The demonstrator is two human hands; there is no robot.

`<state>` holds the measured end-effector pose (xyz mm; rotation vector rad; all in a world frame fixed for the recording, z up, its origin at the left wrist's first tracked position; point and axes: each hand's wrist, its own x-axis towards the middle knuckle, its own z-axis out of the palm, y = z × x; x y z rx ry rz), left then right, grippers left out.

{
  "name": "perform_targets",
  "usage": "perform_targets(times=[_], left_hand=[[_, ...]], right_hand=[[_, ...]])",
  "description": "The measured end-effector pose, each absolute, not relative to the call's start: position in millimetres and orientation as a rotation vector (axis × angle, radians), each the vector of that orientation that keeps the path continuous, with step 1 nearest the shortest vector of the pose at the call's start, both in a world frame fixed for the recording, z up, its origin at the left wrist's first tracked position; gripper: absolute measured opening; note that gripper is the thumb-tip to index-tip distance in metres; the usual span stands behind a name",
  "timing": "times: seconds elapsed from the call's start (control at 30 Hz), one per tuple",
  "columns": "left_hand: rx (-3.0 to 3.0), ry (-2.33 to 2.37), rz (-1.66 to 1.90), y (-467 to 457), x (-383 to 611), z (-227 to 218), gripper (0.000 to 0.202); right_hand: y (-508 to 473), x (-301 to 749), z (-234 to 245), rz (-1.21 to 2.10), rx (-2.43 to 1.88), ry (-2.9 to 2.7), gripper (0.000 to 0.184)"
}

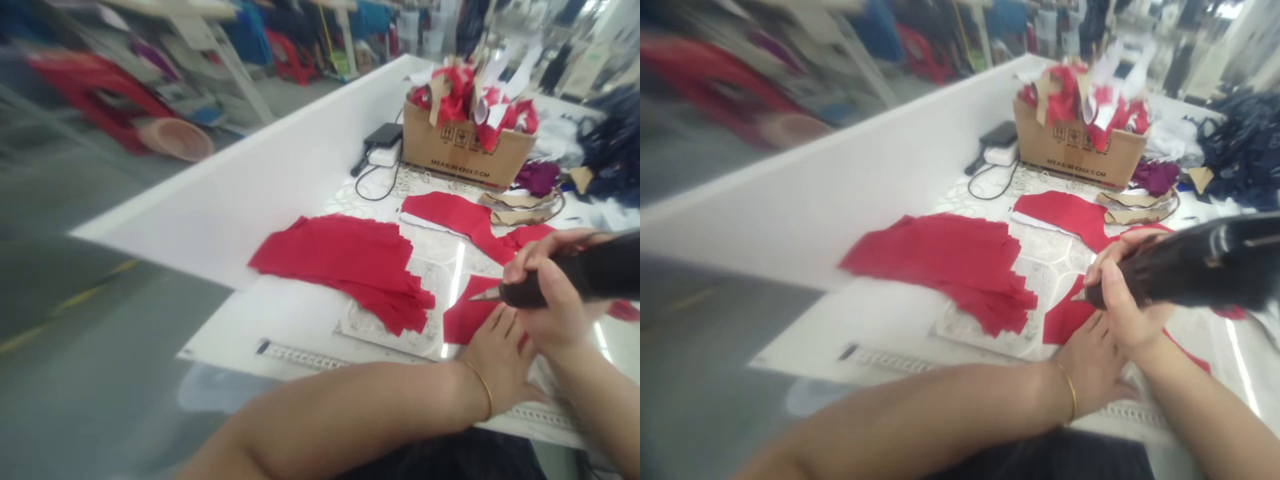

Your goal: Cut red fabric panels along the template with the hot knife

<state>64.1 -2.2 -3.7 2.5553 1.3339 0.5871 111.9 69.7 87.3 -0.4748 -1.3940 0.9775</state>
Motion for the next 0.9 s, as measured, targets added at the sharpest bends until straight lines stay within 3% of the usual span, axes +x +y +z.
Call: perform_targets(times=[0.17, 0.43, 0.9], left_hand=[[2.69, 1.333, 0.439, 1, 54, 0, 0.095], [2.656, 1.299, 0.544, -4, 53, -7, 0.102], [2.675, 1.297, 0.566, -5, 52, -4, 0.097]], right_hand=[[108, 112, 75, 0.874, -0.552, -1.29, 0.027], [112, 103, 72, 0.839, -0.524, -1.304, 0.02], [112, 98, 62, 0.828, -0.635, -1.215, 0.017]])
